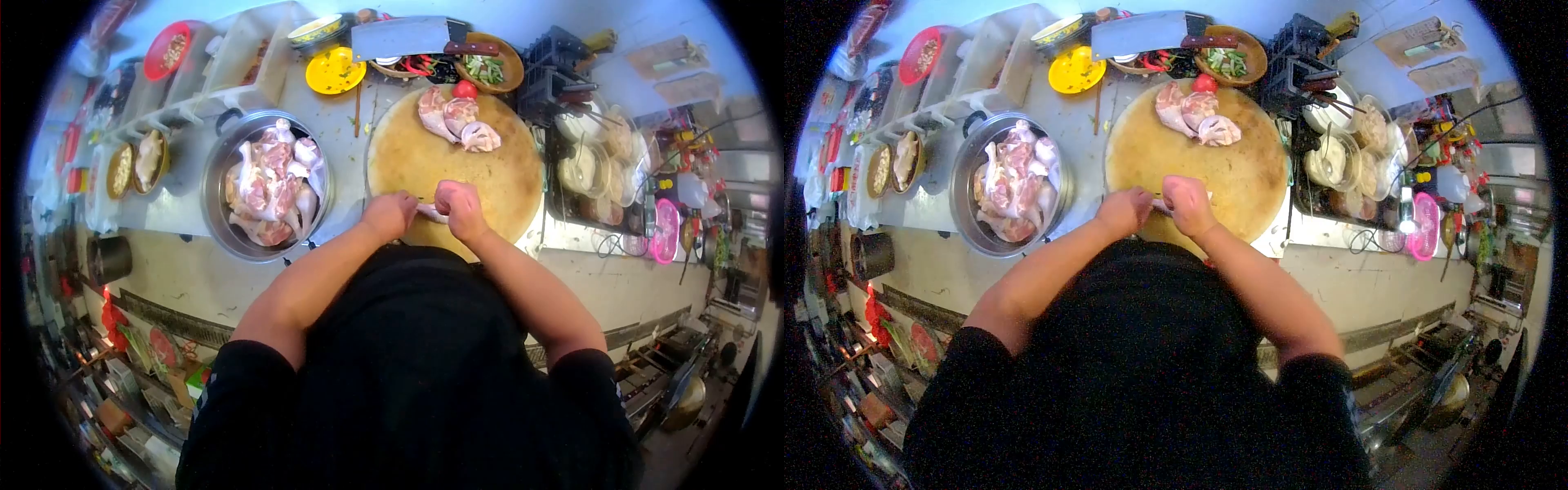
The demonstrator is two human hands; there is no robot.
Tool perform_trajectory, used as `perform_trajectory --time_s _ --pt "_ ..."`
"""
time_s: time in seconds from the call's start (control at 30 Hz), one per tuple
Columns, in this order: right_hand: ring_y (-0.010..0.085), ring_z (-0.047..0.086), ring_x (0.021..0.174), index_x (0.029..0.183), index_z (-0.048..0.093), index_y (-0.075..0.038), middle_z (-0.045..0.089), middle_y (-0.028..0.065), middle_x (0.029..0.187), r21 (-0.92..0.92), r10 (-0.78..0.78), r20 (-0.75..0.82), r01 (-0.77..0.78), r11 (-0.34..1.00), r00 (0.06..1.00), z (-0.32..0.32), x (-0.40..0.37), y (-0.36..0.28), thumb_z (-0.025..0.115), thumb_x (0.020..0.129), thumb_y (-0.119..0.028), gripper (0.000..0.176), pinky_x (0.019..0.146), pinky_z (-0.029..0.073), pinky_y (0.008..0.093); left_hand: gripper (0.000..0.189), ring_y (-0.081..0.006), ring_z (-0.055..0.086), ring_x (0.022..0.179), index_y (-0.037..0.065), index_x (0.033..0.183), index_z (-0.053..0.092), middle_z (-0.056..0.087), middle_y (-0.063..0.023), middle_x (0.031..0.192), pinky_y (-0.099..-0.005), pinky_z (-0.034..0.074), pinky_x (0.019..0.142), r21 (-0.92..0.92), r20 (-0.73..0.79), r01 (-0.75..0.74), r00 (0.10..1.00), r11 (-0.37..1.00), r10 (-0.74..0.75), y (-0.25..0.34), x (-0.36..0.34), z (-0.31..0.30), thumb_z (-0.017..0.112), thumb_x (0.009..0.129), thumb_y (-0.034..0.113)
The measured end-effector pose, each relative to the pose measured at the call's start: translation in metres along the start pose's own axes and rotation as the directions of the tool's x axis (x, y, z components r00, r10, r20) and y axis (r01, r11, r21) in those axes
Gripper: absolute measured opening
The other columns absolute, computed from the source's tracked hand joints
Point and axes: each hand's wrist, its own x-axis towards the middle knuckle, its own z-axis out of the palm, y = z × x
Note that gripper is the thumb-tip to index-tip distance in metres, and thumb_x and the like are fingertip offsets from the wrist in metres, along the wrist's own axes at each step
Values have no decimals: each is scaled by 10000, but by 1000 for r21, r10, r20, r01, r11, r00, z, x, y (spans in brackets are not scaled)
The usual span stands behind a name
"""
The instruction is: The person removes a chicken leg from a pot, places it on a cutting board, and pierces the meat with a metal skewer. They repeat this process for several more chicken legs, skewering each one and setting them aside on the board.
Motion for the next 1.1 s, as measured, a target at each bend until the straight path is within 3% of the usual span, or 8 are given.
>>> perform_trajectory --time_s 0.37,0.47,0.53,0.63,0.7,0.93,1.0,1.1 --pt "173 382 523 590 423 -12 392 77 551 -3 1 60 -1 1000 998 -13 -5 -10 393 878 -237 367 511 337 328 116 -380 621 725 106 869 610 598 -149 829 -491 506 659 -16 -15 6 1000 1000 -6 1 1 -2 554 849 206" --pt "162 369 516 593 420 -17 382 66 545 17 30 42 -31 999 999 -10 -10 -8 393 875 -231 355 503 324 325 132 -376 618 724 95 875 610 591 -149 814 -487 506 663 48 88 96 991 994 -100 5 2 0 550 855 211" --pt "157 361 513 595 419 -19 375 60 543 -13 12 21 -12 1000 1000 -8 -5 -10 392 871 -227 346 498 316 322 148 -371 624 735 79 860 611 603 -147 825 -484 507 672 16 2 13 1000 1000 -13 1 1 -1 549 867 213" --pt "145 355 516 595 418 -23 366 50 542 -5 31 15 -31 1000 999 -18 -8 -12 391 870 -224 342 493 308 310 163 -361 630 753 77 867 621 613 -145 845 -479 510 680 38 42 33 998 999 -35 6 2 -6 553 871 226" --pt "139 356 525 591 410 -19 368 44 556 188 87 40 -93 978 995 -31 -14 -5 387 874 -222 348 496 309 300 166 -358 631 753 77 876 625 615 -143 850 -476 511 682 35 81 52 995 998 -55 11 4 -9 554 870 227" --pt "129 337 522 583 395 -26 380 41 571 242 60 -79 -39 969 995 -33 -8 -17 405 858 -201 325 490 277 285 174 -368 629 751 64 894 625 610 -146 838 -479 513 694 46 49 -17 999 999 15 5 4 -3 538 878 214" --pt "146 297 517 594 347 -64 316 25 553 409 26 -94 15 912 995 -33 -15 -37 417 819 -201 273 506 257 300 171 -374 626 760 65 887 618 608 -152 848 -484 511 696 54 82 23 996 998 -27 6 7 -4 533 882 213" --pt "160 304 521 596 354 -61 324 34 552 353 77 -116 -32 935 990 -22 -20 -39 430 803 -211 267 510 259 310 163 -368 634 767 70 894 607 608 -155 868 -481 517 685 105 134 32 990 994 -46 5 5 -2 516 894 205"
